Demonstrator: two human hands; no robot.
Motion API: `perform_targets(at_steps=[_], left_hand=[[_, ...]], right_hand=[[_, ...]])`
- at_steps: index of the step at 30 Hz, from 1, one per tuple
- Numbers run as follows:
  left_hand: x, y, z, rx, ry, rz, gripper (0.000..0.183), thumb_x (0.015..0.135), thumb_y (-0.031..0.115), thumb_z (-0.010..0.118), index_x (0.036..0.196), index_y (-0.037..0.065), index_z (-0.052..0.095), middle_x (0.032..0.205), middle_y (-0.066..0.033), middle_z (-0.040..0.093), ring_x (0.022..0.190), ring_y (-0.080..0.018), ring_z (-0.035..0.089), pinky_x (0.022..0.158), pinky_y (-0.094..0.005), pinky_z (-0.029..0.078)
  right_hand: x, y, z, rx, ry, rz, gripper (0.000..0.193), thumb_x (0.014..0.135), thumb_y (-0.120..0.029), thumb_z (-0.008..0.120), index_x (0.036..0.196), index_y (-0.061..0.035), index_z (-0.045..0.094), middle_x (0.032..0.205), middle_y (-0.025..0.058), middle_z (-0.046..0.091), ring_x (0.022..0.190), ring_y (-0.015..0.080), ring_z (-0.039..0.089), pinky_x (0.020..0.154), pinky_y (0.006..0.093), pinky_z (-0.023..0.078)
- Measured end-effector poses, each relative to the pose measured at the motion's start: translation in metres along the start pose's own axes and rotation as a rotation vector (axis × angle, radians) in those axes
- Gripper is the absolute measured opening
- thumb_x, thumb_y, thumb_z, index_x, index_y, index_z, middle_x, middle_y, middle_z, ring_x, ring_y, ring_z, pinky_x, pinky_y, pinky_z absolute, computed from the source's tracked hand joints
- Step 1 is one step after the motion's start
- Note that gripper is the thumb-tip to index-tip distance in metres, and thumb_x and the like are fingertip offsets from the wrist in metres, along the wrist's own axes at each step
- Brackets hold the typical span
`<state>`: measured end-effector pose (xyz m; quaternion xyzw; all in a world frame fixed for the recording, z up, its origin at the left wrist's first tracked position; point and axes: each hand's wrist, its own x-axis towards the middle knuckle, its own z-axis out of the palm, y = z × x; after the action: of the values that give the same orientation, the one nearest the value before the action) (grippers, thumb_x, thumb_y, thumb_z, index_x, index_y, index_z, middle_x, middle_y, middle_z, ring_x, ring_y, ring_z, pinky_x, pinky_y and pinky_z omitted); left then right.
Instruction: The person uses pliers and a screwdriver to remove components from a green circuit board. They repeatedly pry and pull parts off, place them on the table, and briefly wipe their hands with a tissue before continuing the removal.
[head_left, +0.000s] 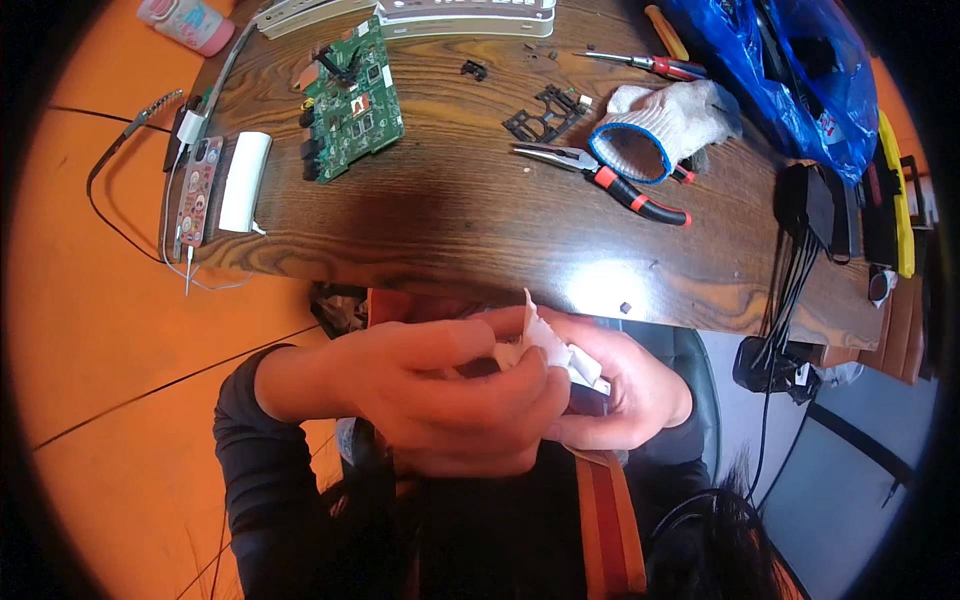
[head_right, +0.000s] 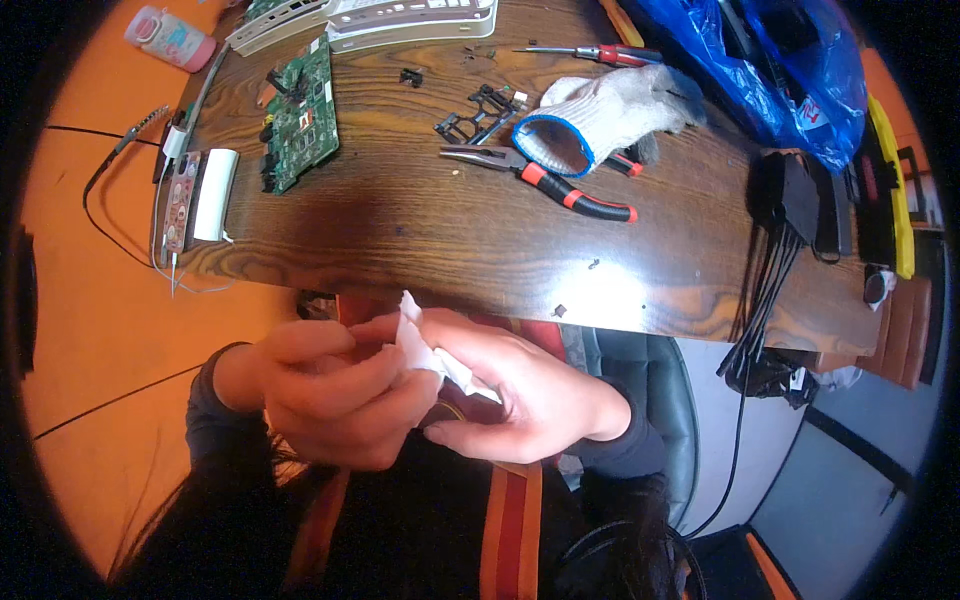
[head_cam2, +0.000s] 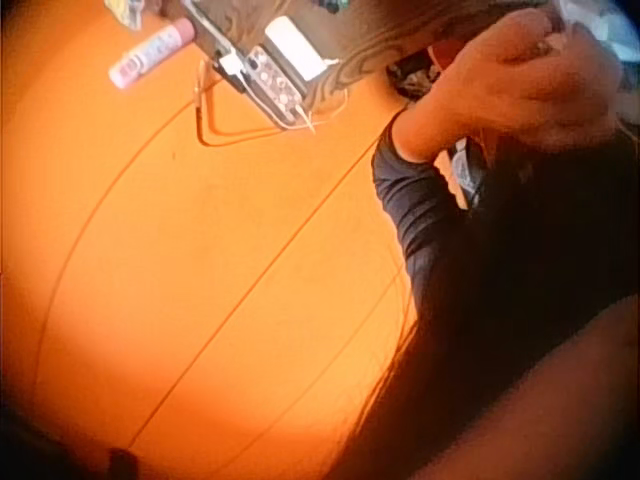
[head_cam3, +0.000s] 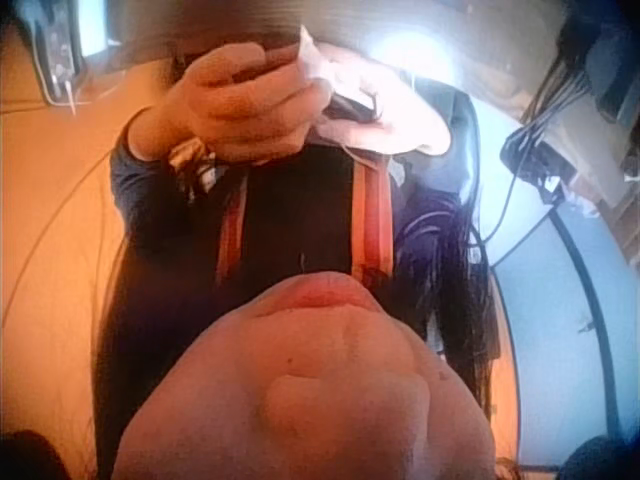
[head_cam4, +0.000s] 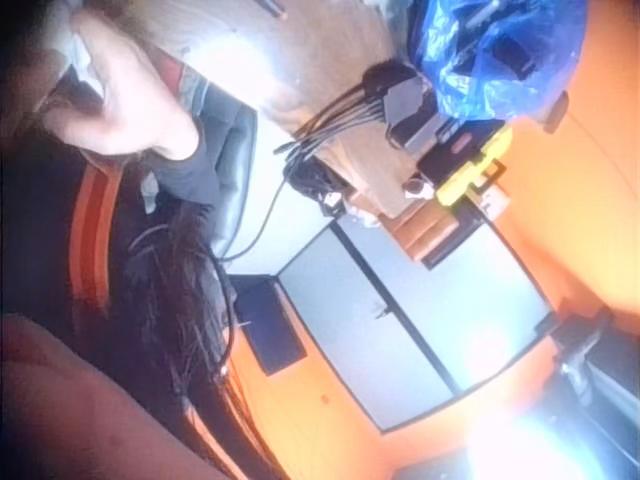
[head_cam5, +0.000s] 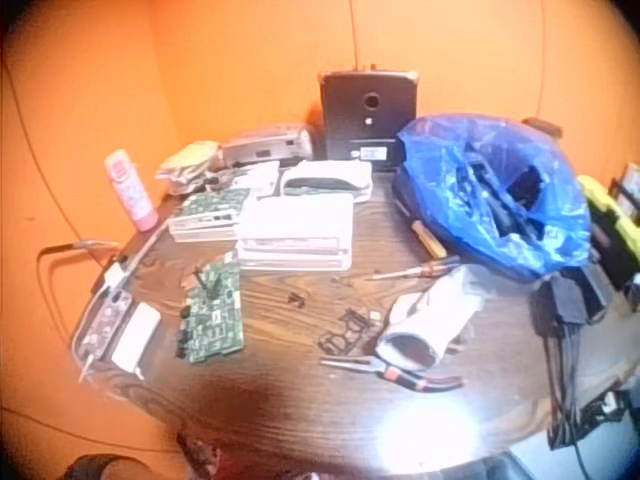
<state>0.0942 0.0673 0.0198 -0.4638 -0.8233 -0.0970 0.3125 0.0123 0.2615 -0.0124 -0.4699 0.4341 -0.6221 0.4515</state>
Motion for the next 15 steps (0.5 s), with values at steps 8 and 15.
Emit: perform_targets(at_steps=[8,15], left_hand=[[-0.006,0.005,-0.005,-0.168,-0.034,-0.208,0.012,0.075,0.015,0.057,0.078,0.004,0.059,0.098,-0.0127,0.063,0.094,-0.0233,0.060,0.075,-0.0307,0.050],[-0.020,-0.002,0.016,-0.294,0.163,-0.154,0.019,0.069,0.004,0.067,0.086,0.002,0.059,0.103,-0.0138,0.063,0.091,-0.0264,0.060,0.072,-0.0353,0.051]], right_hand=[[0.001,0.002,0.004,0.063,0.029,0.159,0.073,0.076,-0.003,0.069,0.137,0.0030,0.030,0.127,0.0139,0.047,0.117,0.0208,0.047,0.099,0.0310,0.038],[0.001,0.000,0.004,0.024,0.055,0.078,0.071,0.077,-0.003,0.068,0.137,0.0017,0.031,0.124,0.0114,0.050,0.116,0.0163,0.046,0.099,0.0304,0.037]])
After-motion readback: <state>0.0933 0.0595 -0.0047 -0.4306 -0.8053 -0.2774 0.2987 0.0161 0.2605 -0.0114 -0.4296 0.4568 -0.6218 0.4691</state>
